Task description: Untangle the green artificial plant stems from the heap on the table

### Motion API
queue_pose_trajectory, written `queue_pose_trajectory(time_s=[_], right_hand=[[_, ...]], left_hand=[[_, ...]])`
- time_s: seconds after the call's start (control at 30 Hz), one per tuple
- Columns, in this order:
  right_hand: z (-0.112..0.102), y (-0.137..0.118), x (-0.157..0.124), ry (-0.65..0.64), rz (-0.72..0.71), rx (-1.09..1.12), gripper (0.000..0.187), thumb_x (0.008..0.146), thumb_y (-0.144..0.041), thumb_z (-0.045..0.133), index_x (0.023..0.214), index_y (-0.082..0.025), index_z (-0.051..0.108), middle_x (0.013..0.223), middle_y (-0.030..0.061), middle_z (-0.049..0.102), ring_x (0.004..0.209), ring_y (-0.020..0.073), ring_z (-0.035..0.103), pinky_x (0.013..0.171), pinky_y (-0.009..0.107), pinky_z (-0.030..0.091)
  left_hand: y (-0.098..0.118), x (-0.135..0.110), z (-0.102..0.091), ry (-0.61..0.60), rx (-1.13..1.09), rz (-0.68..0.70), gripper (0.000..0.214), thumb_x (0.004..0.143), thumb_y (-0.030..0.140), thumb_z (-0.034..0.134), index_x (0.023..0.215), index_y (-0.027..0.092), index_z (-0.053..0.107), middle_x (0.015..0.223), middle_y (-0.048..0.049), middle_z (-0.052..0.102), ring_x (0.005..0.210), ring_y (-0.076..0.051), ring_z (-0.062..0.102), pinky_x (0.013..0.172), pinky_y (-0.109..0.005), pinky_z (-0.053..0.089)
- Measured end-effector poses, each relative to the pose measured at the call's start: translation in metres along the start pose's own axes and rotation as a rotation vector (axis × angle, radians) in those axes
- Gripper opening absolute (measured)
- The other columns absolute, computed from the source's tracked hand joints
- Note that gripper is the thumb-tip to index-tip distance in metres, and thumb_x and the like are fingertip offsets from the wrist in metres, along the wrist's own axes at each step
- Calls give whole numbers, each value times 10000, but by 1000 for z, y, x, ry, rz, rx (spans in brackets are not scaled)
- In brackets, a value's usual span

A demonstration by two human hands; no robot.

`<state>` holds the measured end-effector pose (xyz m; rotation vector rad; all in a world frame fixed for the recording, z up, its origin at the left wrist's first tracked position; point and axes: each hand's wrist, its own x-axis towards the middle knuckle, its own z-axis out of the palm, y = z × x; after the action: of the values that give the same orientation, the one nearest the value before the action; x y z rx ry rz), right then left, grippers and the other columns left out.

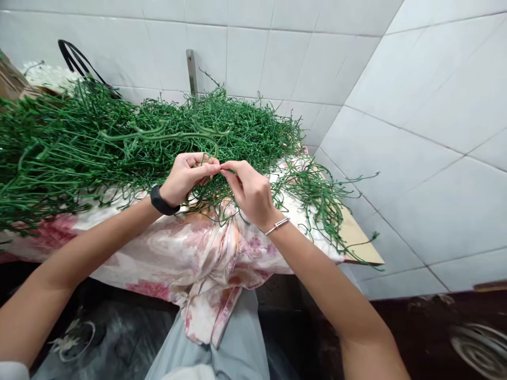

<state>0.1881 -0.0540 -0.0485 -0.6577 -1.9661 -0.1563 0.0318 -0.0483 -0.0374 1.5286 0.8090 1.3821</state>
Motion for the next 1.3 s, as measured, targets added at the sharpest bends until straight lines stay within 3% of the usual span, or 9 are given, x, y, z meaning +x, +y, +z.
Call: queue_pose_trajectory(time_s=[0.17, 0.37, 0.43, 0.63, 0.73, 0.9, 1.1, 1.17, 1.3], right_hand=[[1, 1, 2, -29, 224, 226, 123, 835, -267, 471, 826, -167, 543, 697, -9, 520, 582, 69, 443, 564, 216, 362], [-2, 9, 11, -264, 573, 704, 205, 800, -339, 486, 697, -163, 499, 585, -32, 388, 533, 65, 368, 495, 210, 287], [-3, 9, 12, -272, 634, 768, 166, 780, -314, 512, 708, -166, 494, 577, -39, 379, 509, 57, 338, 474, 206, 254], [-7, 3, 11, -216, 469, 704, 189, 746, -277, 595, 893, -216, 493, 552, -71, 300, 495, 55, 280, 476, 211, 215], [-8, -1, 10, -218, 416, 637, 171, 734, -267, 612, 873, -208, 532, 555, -68, 306, 492, 52, 282, 472, 216, 213], [-6, -1, 11, -173, 496, 652, 108, 746, -267, 587, 770, -163, 575, 606, -32, 439, 533, 54, 357, 492, 217, 255], [-7, 6, 15, -375, 770, 1043, 187, 752, -234, 511, 592, -142, 483, 494, -55, 283, 448, 40, 242, 447, 215, 160], [-7, 7, 15, -403, 778, 1060, 191, 756, -253, 516, 604, -145, 471, 503, -56, 283, 452, 39, 239, 447, 211, 157], [-8, 4, 15, -331, 686, 917, 155, 759, -308, 563, 784, -175, 487, 537, -66, 316, 468, 41, 260, 451, 201, 179]], left_hand=[[2, -2, 4, -7, -3, 35, 218, 601, 281, 690, 584, 117, 547, 511, 49, 431, 443, -19, 333, 431, -174, 252], [-6, -1, 3, -27, 38, 111, 165, 594, 229, 689, 624, 126, 565, 512, 54, 463, 450, -21, 361, 440, -164, 276], [-8, 0, 2, -24, 41, 100, 158, 594, 228, 681, 611, 123, 564, 504, 55, 451, 444, -19, 344, 433, -166, 257], [-2, 1, -3, 3, 26, 6, 140, 611, 246, 645, 612, 127, 571, 474, 57, 417, 417, -26, 332, 416, -184, 233], [2, 1, -4, -14, -13, -19, 142, 603, 244, 645, 594, 123, 571, 509, 45, 467, 432, -29, 374, 427, -187, 266], [4, 0, -3, -19, -5, -33, 156, 596, 246, 653, 584, 121, 559, 506, 46, 468, 436, -29, 378, 424, -186, 265], [3, -4, 3, -37, 72, 62, 127, 581, 209, 668, 615, 119, 584, 521, 44, 467, 452, -26, 356, 441, -181, 266], [4, -4, 3, -30, 74, 70, 127, 577, 203, 670, 608, 118, 581, 516, 46, 458, 452, -24, 344, 440, -180, 255], [4, -2, 0, -1, 28, -3, 136, 596, 222, 657, 613, 121, 567, 482, 58, 416, 434, -26, 346, 430, -181, 246]])
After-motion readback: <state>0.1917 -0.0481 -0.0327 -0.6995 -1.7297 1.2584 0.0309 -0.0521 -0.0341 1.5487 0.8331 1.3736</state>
